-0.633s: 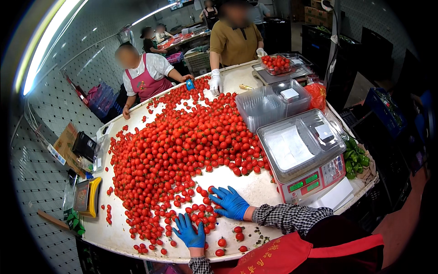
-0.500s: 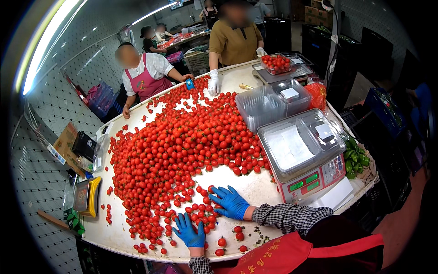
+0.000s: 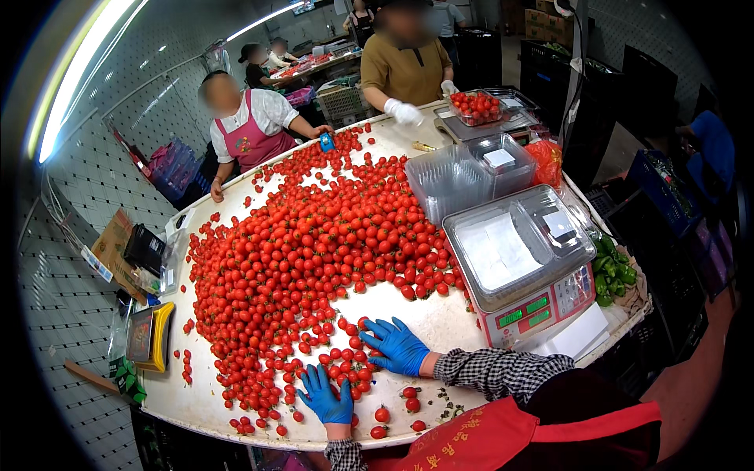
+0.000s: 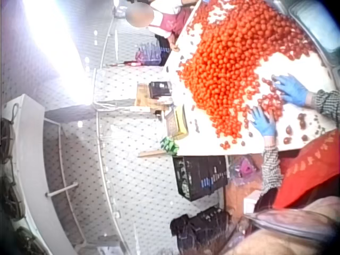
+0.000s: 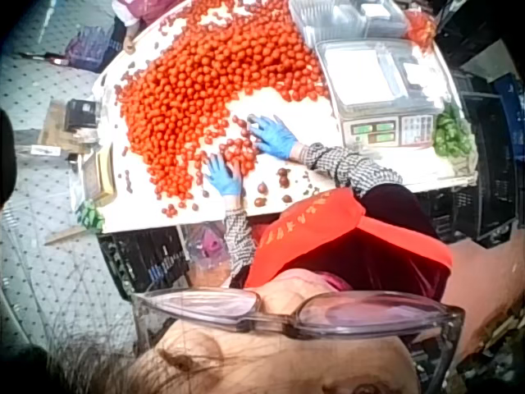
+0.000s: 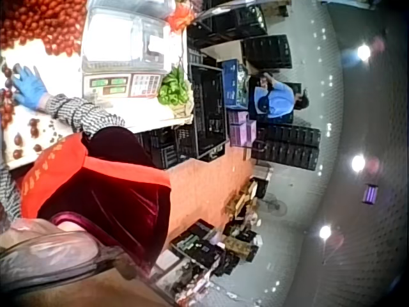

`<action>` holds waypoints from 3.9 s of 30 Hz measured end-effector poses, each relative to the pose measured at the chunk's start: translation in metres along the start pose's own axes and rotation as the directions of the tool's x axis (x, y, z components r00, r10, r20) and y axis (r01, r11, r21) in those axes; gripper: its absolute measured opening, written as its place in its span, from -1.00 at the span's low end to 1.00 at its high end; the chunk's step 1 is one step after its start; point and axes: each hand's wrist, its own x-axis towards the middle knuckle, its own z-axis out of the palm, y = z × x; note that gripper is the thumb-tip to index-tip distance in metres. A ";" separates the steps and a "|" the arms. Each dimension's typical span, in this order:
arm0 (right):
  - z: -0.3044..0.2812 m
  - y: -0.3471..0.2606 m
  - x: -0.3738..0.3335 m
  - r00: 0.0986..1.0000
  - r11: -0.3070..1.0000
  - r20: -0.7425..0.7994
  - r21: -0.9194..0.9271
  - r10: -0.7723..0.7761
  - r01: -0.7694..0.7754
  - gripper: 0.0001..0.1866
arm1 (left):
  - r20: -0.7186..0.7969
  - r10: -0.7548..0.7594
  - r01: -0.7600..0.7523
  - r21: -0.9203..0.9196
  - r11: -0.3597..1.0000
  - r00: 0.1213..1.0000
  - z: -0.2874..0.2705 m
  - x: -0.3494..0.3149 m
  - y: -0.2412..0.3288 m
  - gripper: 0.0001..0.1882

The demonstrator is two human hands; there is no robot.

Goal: The person sorts cherry tomatoes on a large table, picking them by hand and placing them into clear plastic containers on a digital scale. The person wears blue gloves and a red apron while working alongside other staff in a commercial packing area.

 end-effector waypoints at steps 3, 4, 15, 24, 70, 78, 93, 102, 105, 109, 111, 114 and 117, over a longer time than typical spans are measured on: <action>0.000 0.000 0.000 1.000 1.000 -0.002 0.000 -0.003 0.003 -0.29 | 0.003 -0.002 0.002 -0.006 1.000 1.000 0.001 0.000 -0.001 -0.15; 0.000 0.000 0.000 1.000 1.000 -0.001 0.000 -0.003 0.003 -0.29 | -0.006 0.002 -0.002 -0.012 1.000 1.000 0.001 0.000 -0.001 -0.15; -0.001 -0.001 0.001 1.000 1.000 0.011 0.008 0.008 -0.008 -0.31 | -0.008 0.004 -0.005 -0.017 1.000 1.000 0.003 -0.001 -0.003 -0.15; 0.000 -0.001 0.001 1.000 1.000 -0.002 0.016 0.006 -0.006 -0.30 | -0.006 0.005 -0.005 0.000 1.000 1.000 0.002 0.000 -0.003 -0.16; -0.004 -0.002 -0.001 1.000 1.000 -0.019 0.009 -0.006 0.006 -0.33 | -0.014 0.006 -0.006 -0.002 1.000 1.000 -0.002 -0.002 0.002 -0.17; -0.001 -0.002 -0.001 1.000 1.000 -0.015 0.018 0.003 -0.003 -0.33 | -0.018 0.009 -0.010 -0.009 1.000 1.000 -0.004 -0.003 0.004 -0.18; -0.004 -0.004 0.000 0.999 1.000 0.031 0.014 0.015 -0.016 -0.31 | -0.028 0.034 -0.035 -0.032 0.999 0.999 0.000 -0.003 -0.002 -0.40; -0.003 -0.004 0.001 0.999 1.000 0.029 0.006 0.018 -0.018 -0.29 | -0.042 0.047 -0.047 -0.005 0.999 0.998 0.001 -0.003 -0.004 -0.44; -0.004 -0.004 0.002 0.999 1.000 0.029 0.017 0.020 -0.021 -0.28 | -0.053 0.048 -0.049 -0.013 0.999 0.997 0.001 -0.002 -0.003 -0.41; -0.003 -0.004 0.005 0.998 0.999 0.053 0.024 0.044 -0.046 -0.28 | -0.050 0.026 -0.026 -0.016 1.000 0.998 0.004 -0.001 -0.006 -0.41; -0.001 -0.006 0.007 0.999 0.999 0.026 0.015 0.031 -0.031 -0.24 | -0.093 0.045 -0.048 -0.030 0.998 0.995 0.005 -0.003 -0.009 -0.38; 0.000 -0.009 0.008 0.999 0.999 0.045 -0.049 0.001 0.001 -0.21 | -0.093 0.022 -0.023 -0.013 1.000 0.995 0.006 -0.004 -0.012 -0.38; 0.001 -0.012 0.008 0.996 0.995 0.093 -0.099 -0.014 0.023 -0.23 | -0.080 0.020 -0.020 0.003 1.000 0.997 0.005 -0.005 -0.011 -0.37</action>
